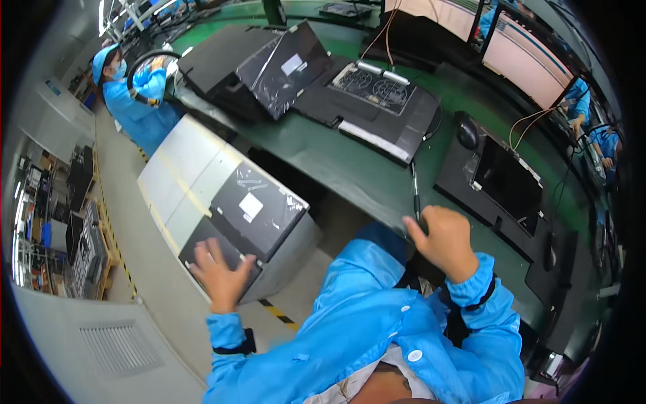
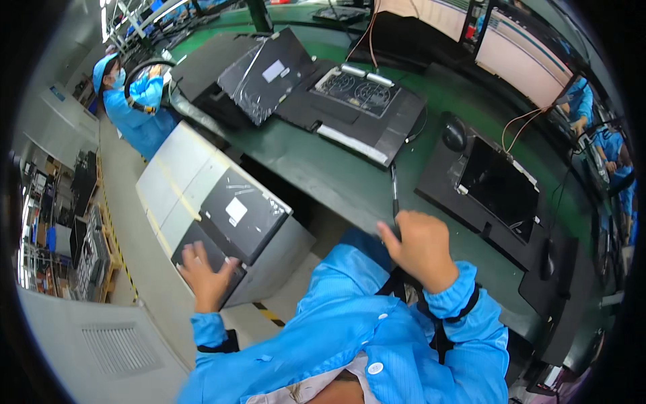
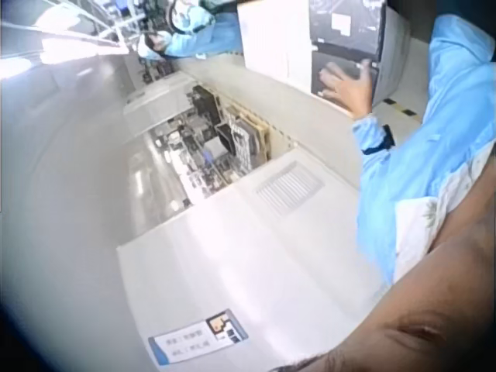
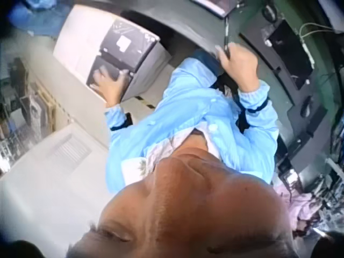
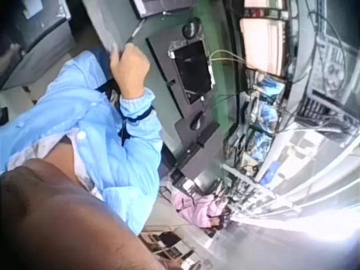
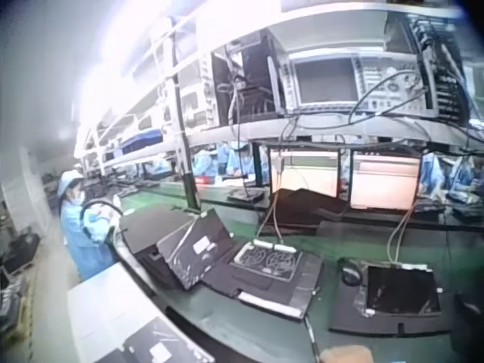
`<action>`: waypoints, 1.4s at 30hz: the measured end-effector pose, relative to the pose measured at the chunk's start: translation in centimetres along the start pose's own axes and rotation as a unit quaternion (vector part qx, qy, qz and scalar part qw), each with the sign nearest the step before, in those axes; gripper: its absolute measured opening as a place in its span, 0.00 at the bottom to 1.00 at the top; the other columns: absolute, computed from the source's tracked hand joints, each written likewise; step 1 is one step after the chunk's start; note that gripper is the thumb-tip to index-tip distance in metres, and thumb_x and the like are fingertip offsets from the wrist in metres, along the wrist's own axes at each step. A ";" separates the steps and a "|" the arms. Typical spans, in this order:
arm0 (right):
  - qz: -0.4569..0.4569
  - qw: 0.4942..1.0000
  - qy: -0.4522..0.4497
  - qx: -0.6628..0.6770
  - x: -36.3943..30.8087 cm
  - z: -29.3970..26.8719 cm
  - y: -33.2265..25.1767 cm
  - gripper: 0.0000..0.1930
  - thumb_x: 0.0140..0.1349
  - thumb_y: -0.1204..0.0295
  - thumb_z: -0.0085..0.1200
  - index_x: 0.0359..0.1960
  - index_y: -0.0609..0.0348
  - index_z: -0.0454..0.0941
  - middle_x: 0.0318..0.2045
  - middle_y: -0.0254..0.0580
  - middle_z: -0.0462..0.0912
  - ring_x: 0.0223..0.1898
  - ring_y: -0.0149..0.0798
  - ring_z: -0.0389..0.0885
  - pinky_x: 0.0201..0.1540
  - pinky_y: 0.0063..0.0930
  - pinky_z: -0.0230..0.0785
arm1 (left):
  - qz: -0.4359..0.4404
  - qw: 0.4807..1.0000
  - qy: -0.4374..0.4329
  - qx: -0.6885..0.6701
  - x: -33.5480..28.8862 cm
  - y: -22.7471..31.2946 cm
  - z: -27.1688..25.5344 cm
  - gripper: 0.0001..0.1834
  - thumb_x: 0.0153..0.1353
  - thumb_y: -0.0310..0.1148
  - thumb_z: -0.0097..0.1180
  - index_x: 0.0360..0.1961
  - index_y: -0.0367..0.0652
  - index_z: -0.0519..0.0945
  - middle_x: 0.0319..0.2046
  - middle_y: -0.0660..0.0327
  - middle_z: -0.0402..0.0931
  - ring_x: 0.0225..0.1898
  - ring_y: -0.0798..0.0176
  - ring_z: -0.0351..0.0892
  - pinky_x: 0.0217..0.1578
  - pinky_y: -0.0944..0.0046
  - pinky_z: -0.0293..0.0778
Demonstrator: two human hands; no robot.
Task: Inspecting, testing, and labeling tablet computers on an assembly line.
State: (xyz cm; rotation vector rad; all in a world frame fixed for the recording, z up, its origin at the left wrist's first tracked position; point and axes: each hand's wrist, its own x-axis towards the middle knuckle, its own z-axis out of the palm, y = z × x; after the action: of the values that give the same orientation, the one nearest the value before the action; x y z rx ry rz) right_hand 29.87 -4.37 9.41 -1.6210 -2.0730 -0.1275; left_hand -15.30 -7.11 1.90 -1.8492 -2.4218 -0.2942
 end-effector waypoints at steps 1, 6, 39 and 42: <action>-0.007 1.000 -0.011 0.009 -0.4 -0.1 -0.1 0.19 0.59 0.57 0.67 0.24 0.57 0.74 0.20 0.47 0.76 0.23 0.53 0.78 0.27 0.47 0.68 | 0.060 0.998 -0.002 -0.027 -0.2 2.1 0.7 0.55 0.50 0.64 0.70 0.70 0.38 0.67 0.73 0.40 0.55 0.76 0.36 0.49 0.70 0.23 0.40; 0.008 1.000 0.006 0.025 -3.6 -0.7 1.5 0.18 0.57 0.58 0.67 0.23 0.57 0.74 0.20 0.45 0.76 0.23 0.51 0.78 0.28 0.46 0.69 | 0.186 0.982 -0.020 -0.009 1.7 5.1 7.6 0.43 0.59 0.54 0.66 0.71 0.45 0.68 0.72 0.42 0.59 0.75 0.38 0.52 0.66 0.20 0.45; 0.156 0.976 0.149 -0.012 -16.3 -2.9 6.4 0.11 0.64 0.85 0.57 0.47 0.71 0.78 0.45 0.58 0.81 0.46 0.57 0.81 0.52 0.44 0.74 | 0.045 0.992 0.116 -0.021 3.5 -8.0 8.2 0.36 0.58 0.47 0.71 0.63 0.37 0.76 0.68 0.37 0.64 0.71 0.28 0.60 0.67 0.44 0.66; 0.115 0.985 0.121 -0.027 -14.3 -3.1 6.4 0.11 0.63 0.86 0.57 0.47 0.71 0.78 0.45 0.58 0.81 0.45 0.57 0.81 0.50 0.44 0.74 | 0.047 0.990 0.133 -0.026 4.1 -9.5 8.7 0.36 0.58 0.47 0.71 0.62 0.37 0.77 0.66 0.38 0.67 0.70 0.30 0.63 0.65 0.43 0.68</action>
State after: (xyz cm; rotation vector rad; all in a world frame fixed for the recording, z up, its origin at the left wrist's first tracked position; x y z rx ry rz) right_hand 39.17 -16.35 4.33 -1.7688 -1.7012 -0.2876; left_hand -25.13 -3.89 -6.84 -1.8059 -2.1631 -0.5630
